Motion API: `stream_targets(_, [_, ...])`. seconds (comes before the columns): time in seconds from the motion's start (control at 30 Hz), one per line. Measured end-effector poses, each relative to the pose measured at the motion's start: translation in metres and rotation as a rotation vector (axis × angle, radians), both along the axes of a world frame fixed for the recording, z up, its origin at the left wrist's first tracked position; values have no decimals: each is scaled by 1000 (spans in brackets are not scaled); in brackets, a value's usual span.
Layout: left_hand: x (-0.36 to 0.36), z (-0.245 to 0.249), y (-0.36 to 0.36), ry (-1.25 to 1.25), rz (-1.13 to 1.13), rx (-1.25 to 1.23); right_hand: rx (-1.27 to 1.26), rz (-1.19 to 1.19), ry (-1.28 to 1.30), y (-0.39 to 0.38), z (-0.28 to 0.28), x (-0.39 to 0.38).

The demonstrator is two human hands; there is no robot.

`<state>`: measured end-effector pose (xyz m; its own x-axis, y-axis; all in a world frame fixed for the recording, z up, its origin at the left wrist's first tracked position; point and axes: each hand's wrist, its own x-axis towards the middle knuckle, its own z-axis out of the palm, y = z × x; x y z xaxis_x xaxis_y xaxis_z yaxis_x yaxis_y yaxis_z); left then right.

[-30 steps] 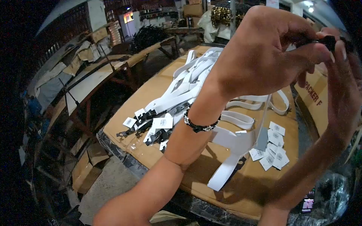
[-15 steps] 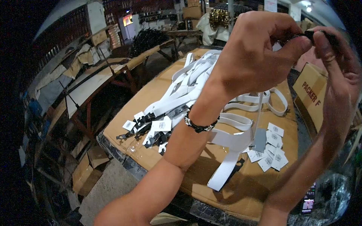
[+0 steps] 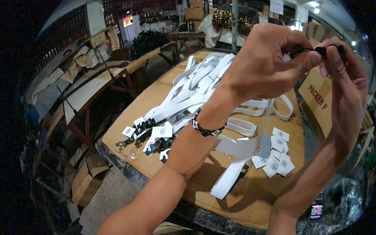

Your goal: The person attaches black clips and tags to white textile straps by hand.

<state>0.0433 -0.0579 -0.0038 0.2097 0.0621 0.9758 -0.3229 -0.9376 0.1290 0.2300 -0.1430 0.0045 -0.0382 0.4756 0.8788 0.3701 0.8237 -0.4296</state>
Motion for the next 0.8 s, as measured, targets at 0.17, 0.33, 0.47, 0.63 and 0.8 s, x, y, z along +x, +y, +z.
stream_targets(0.17, [12,-8,10,-31,49,-21,-35,-10,17,7,0,9])
stream_targets(0.33, [29,-11,-4,-206,119,88,65,39,81,9,2,-1])
stream_targets(0.47, [22,-4,-18,-111,76,41,221,181,0,-2,11,-9])
stream_targets(0.63, [7,0,-22,-91,312,177,146,143,-71,-3,10,5])
stream_targets(0.8, [4,6,-24,-227,462,424,156,181,-71,-10,12,6])
